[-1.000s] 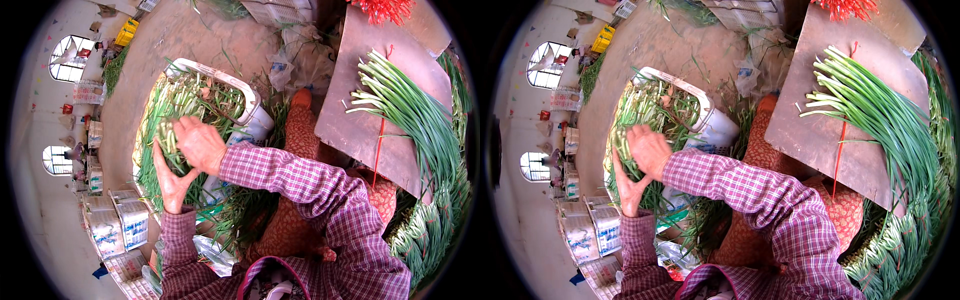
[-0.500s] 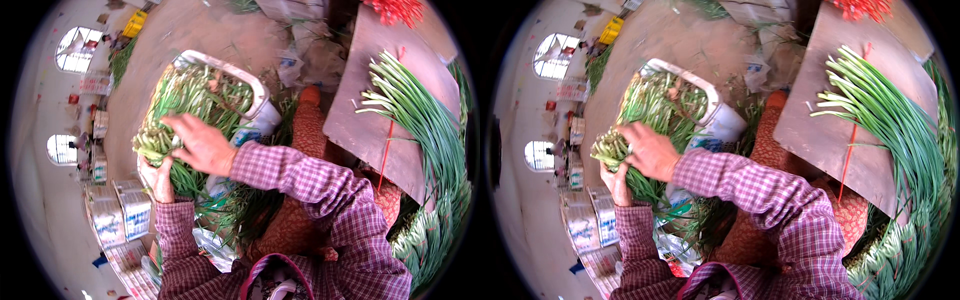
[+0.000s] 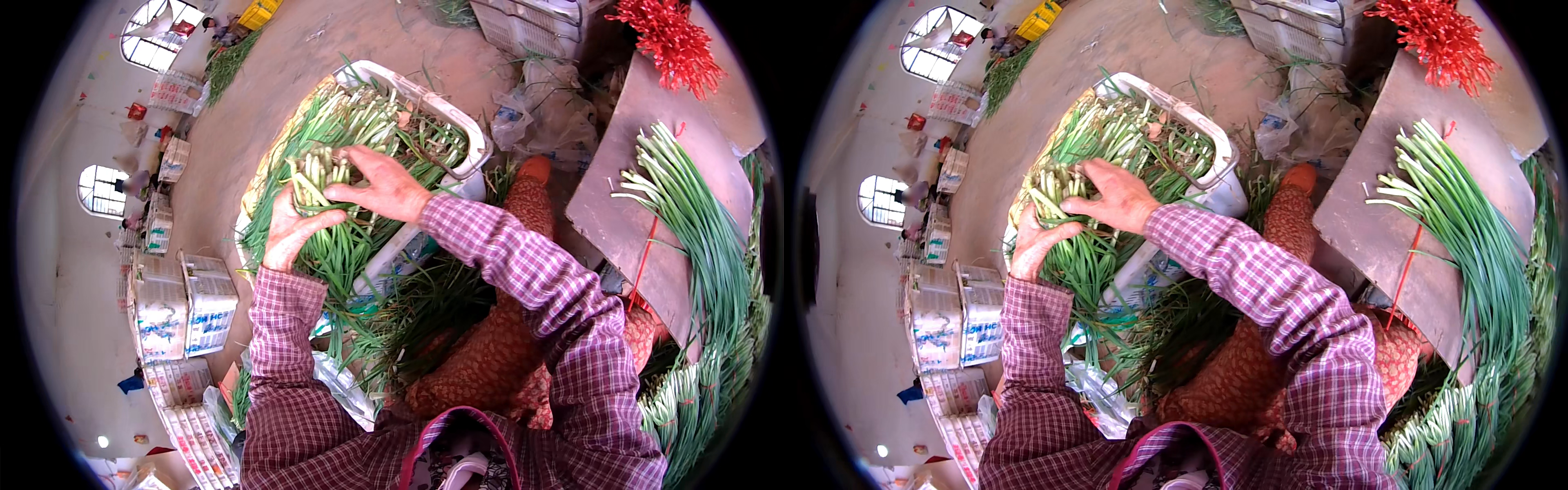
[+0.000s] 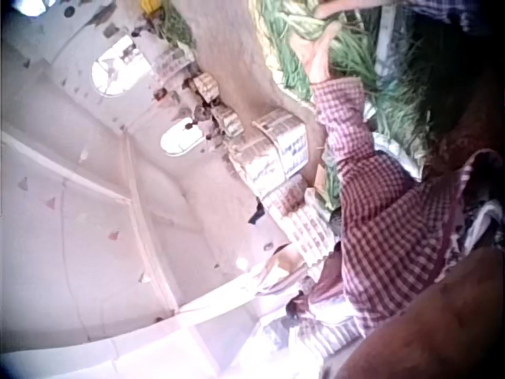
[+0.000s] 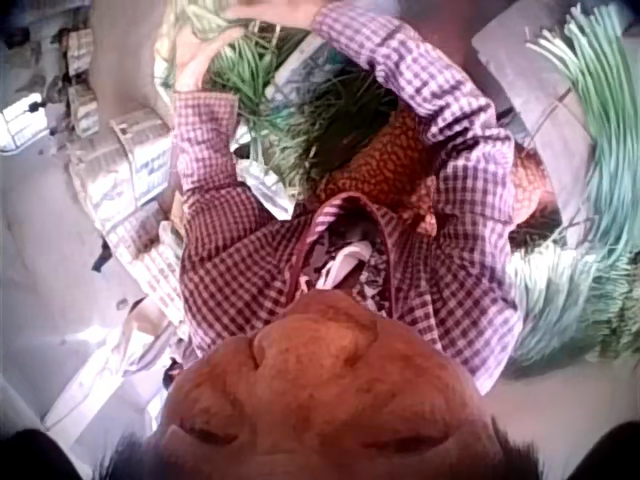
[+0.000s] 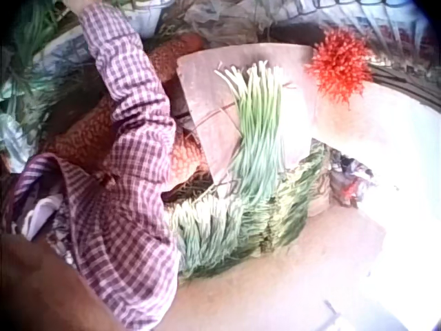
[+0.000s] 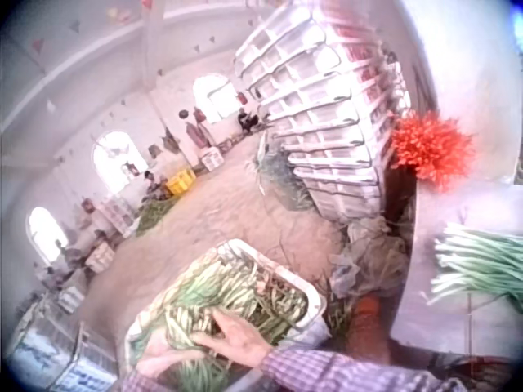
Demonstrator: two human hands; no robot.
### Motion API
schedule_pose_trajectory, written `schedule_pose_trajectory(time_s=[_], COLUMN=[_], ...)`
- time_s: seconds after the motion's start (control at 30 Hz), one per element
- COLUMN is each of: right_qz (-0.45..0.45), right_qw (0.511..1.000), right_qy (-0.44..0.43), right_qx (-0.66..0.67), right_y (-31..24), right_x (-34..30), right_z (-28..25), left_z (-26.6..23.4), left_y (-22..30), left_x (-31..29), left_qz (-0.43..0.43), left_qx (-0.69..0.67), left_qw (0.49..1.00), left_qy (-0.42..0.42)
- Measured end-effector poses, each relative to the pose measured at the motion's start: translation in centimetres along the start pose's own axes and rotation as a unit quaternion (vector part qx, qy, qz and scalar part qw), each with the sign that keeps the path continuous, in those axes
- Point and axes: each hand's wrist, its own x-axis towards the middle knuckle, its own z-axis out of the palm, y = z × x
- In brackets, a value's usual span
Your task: The person sorts through bunches of green leeks by hand, removing individual yellowed or damaged leaves from each bundle before setting it aside on the floor.
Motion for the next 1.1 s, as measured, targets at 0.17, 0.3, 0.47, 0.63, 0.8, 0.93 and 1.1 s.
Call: schedule_pose_trajectory(time_s=[0.17, 0.3, 0.47, 0.63, 0.8, 0.93, 1.1], right_qz=[-0.040, 0.007, 0.210, 0.122, 0.133, 0.044, 0.010], right_qw=[0.994, 0.985, 0.969, 0.959, 0.963, 0.974, 0.982], right_qy=[0.100, 0.145, 0.079, 0.185, 0.198, 0.205, 0.187], right_qx=[-0.021, -0.090, -0.108, -0.176, -0.126, -0.088, -0.017], right_y=[0.2, -0.1, -0.8, 5.0, 5.0, 4.7, 3.2], right_x=[0.0, 0.4, 1.2, -0.9, -0.6, -0.5, -0.2], right_z=[1.1, 1.6, 2.2, 1.7, 2.3, 1.9, 1.3], left_z=[0.1, 1.1, -0.9, -3.9, -1.6, 1.1, 1.9], left_y=[-0.7, -1.1, -4.4, -4.0, -2.7, -2.8, -2.4], left_x=[-0.3, 0.1, -0.1, -1.4, -0.3, 2.1, 3.5], left_qz=[0.007, 0.042, 0.056, 0.034, 0.042, 0.078, 0.070], left_qx=[-0.003, -0.014, -0.055, -0.158, -0.053, -0.009, 0.105], left_qw=[0.994, 0.985, 0.959, 0.948, 0.983, 0.996, 0.991], left_qy=[0.113, 0.166, 0.273, 0.275, 0.168, 0.033, 0.052])
